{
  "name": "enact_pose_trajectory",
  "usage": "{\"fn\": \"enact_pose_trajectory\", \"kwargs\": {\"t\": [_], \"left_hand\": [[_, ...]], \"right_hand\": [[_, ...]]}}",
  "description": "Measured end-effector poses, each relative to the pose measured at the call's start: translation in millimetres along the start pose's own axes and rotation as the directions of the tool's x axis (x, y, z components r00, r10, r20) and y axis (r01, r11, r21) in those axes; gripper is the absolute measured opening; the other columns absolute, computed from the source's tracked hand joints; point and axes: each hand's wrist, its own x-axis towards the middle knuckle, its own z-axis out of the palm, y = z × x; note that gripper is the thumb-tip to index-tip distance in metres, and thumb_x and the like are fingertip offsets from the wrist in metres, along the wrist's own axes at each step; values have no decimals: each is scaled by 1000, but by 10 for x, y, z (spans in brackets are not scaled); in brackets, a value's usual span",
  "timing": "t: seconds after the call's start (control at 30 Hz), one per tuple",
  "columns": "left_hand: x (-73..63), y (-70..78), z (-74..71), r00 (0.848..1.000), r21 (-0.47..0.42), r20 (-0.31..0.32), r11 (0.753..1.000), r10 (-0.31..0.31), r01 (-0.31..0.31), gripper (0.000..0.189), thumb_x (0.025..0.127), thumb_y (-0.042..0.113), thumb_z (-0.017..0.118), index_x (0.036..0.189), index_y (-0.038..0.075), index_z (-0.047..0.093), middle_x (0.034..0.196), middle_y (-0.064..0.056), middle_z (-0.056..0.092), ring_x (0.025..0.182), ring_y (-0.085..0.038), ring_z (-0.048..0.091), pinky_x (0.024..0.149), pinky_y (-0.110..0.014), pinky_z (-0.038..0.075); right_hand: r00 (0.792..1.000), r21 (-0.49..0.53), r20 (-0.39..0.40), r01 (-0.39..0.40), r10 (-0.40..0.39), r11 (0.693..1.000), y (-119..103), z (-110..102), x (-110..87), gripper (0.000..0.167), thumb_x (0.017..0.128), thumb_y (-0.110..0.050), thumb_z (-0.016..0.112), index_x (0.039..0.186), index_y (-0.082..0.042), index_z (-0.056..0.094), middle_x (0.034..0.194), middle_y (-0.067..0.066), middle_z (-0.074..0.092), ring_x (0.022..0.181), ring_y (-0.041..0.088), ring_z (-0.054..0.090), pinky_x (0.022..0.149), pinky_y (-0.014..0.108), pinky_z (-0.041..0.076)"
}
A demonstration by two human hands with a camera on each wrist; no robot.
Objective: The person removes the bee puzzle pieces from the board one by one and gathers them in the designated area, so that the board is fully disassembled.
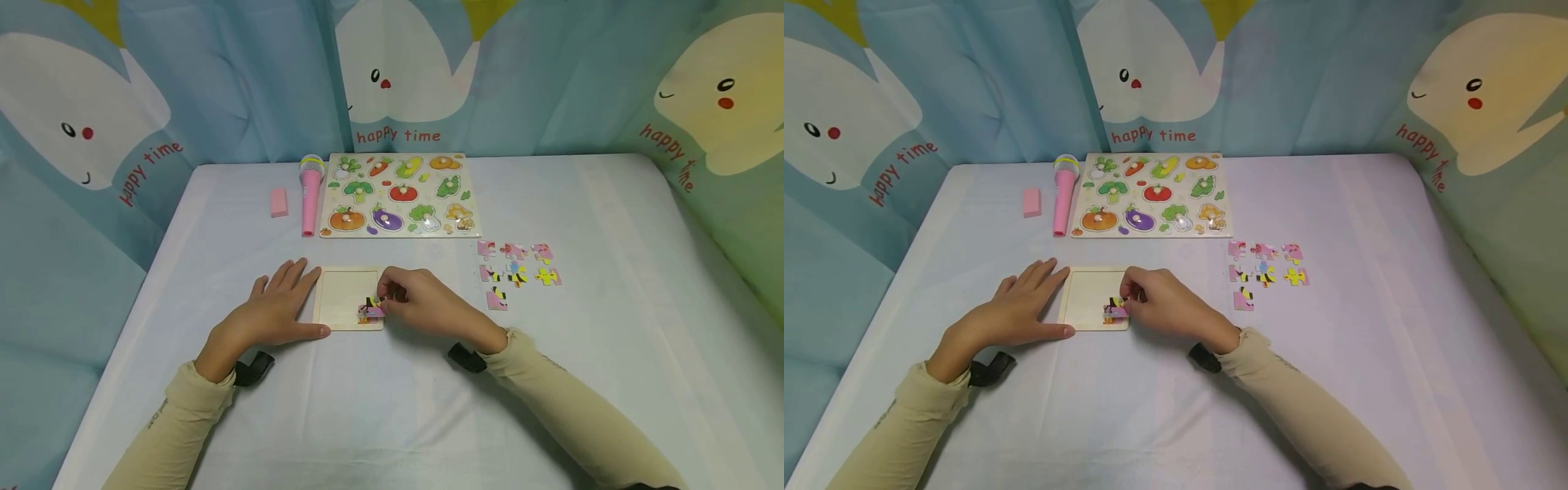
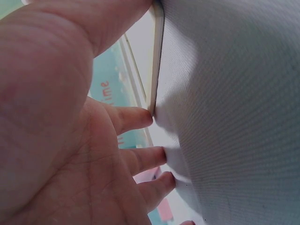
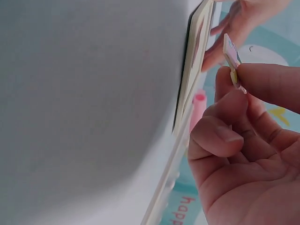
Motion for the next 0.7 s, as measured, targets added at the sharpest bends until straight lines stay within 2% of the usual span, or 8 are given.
{"fn": "enact_pose_trajectory", "kwargs": {"t": [0.3, 0.7], "left_hand": [[-4, -6, 19, 1000, -6, -8, 1000, 3, -3, 109, 91, 52, 82, 168, 0, 26, 174, -28, 14, 159, -50, 9, 119, -77, 10], [2, 2, 1, 1000, -20, 4, 1000, -7, 7, 109, 91, 53, 82, 169, 1, 25, 175, -28, 13, 159, -50, 8, 119, -77, 9]], "right_hand": [[997, -11, -49, -53, 52, 999, 87, -137, -147, 12, 96, 4, 70, 98, -7, 66, 85, -3, 66, 79, 16, 61, 71, 31, 50], [987, -10, -99, -128, 126, 992, 208, -323, -342, 11, 97, 3, 69, 100, -8, 67, 88, -3, 68, 82, 18, 62, 73, 30, 50]]}}
